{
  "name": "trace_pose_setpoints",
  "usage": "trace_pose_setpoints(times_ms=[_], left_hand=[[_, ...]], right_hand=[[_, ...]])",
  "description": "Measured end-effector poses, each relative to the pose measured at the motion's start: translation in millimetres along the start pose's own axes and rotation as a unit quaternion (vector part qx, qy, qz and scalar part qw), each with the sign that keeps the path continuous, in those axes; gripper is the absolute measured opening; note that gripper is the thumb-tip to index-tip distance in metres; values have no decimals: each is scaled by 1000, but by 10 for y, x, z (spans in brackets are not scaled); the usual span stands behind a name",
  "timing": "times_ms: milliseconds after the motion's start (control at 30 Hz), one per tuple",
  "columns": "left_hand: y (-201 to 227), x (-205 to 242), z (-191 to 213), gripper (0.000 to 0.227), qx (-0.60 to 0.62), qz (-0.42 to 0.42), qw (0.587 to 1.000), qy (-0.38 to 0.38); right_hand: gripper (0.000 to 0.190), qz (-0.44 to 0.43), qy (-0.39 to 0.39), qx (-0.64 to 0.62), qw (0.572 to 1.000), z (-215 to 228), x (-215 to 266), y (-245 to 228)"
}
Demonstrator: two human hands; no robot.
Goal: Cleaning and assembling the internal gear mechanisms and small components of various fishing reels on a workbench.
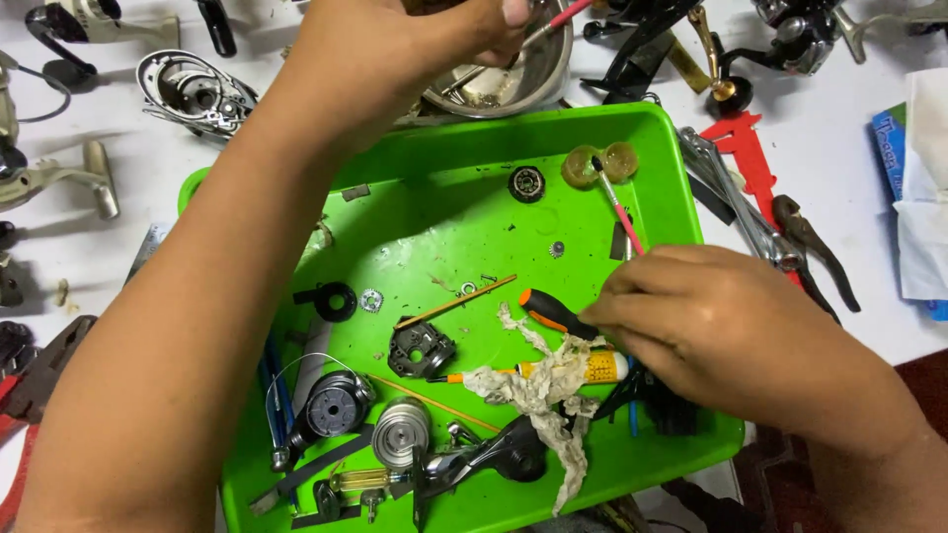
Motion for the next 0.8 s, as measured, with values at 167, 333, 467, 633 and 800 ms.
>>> trace_pose_setpoints(times_ms=[167,333,467,633,800], left_hand=[[-99,21,74,22,29,34,998,32],[-184,-5,120,23,17,40,999,30],[-288,-28,110,22,155,30,987,24],[-264,-34,66,27,194,9,981,4],[-297,-20,105,21,181,25,983,20]], right_hand=[[17,-7,-45,-21,999,-231,155,53],[15,7,-42,-18,999,-290,131,54],[11,5,-71,-122,990,-204,30,40],[13,-18,-81,-194,977,-208,53,95],[24,-43,-69,-180,980,-272,153,178]])
Point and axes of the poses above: each hand's wrist, its own x-axis away from the middle knuckle, its own z-axis out of the back of the hand, y = z × x, the point moved 10 cm from there along -x, towards the middle knuckle, and after that the axes turned 14 degrees about x, right-handed, at the moved point
